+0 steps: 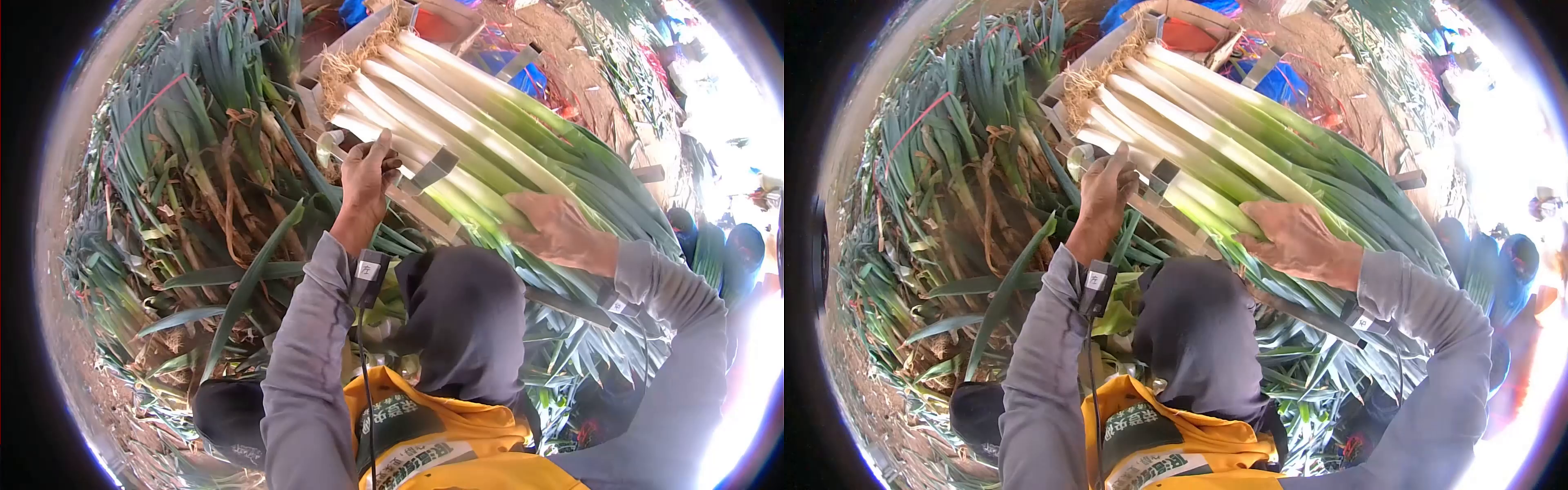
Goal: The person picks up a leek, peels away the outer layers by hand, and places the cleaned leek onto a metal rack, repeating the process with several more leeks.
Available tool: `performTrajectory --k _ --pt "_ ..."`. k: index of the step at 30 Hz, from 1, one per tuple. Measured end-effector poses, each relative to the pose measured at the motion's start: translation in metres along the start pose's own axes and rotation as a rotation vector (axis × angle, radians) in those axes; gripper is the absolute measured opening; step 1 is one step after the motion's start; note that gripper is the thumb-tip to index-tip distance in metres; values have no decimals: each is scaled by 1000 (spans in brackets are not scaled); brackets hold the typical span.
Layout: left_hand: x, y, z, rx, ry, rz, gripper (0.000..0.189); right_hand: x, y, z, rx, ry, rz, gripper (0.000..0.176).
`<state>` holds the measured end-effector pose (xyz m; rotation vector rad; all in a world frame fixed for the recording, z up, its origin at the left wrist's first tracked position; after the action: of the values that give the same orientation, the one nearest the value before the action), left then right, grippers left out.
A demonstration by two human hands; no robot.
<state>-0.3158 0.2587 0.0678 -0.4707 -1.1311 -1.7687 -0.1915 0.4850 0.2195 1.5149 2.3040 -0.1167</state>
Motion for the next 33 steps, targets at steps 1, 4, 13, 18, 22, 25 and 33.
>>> performTrajectory --k 1,4,13,18,22,25,33 --pt "-5 -4 -2 1 0 -13 30 -2 0 -2 45 33 -36 38" --pt "-10 -5 6 -75 163 -118 23 -4 0 -2 62 36 -65 39" --pt "51 -11 33 -94 -228 300 38 -2 -22 -5 51 160 -107 30" --pt "47 -33 19 11 -402 334 43 -12 -38 12 21 328 -183 26" --pt "38 -36 13 2 -451 260 36 -8 -38 46 28 506 -251 20" --pt "29 -41 15 32 -417 134 39 -8 -41 49 38 561 -238 20" --pt "29 -37 18 -56 -195 189 36 -15 33 -28 -171 194 44 50"
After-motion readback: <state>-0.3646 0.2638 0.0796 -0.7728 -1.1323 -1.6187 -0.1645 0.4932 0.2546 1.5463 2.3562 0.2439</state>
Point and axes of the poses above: each hand's wrist, its own y-axis away from the middle knuckle, its own z-axis out of the palm, x = y × z, the point moved 6 cm from there along -y, towards the middle knuckle, and after that the axes turned 2 degrees about y, right-handed, at the moved point
